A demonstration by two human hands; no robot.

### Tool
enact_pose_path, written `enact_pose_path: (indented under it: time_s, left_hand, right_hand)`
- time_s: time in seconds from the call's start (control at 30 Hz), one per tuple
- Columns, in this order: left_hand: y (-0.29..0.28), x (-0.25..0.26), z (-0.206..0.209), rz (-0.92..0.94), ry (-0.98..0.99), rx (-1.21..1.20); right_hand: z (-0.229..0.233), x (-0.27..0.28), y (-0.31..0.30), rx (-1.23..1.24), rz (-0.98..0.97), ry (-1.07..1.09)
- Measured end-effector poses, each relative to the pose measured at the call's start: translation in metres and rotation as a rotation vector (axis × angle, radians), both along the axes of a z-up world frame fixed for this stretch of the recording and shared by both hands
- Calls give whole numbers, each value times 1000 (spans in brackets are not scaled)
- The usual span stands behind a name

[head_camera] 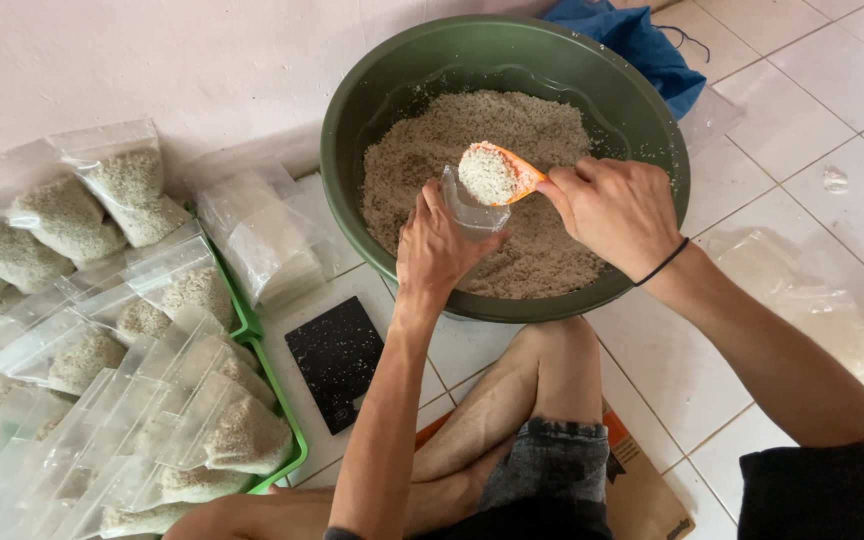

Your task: Scooping grain from a large basin into small plastic bags and weighing them on a digital scale for precise measurement.

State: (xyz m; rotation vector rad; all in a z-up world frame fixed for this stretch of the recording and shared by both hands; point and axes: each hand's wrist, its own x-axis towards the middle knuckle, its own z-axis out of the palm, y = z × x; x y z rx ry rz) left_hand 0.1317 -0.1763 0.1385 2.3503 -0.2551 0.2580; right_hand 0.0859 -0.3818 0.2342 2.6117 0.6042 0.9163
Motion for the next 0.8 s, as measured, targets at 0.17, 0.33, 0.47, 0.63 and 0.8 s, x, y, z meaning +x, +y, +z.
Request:
enact_pose_path:
  time_s: [0.17,0.33,0.47,0.63,0.8]
  left_hand:
    - [-3,4,-7,6,10,17]
    - [1,2,-4,6,18,35]
    - [3,1,-5,-18,3,36]
    - [0,3,-9,20,-31,38]
    - [3,1,-7,-9,-56,32]
  right_hand:
    - [1,-3,7,-1,10,-15]
    - [0,-1,10,-28,23,-62]
    - [2,-4,12,-22,26,-43]
    - [4,-7,15,-6,27,-21]
    - [-2,-6,15,-86,51,-150]
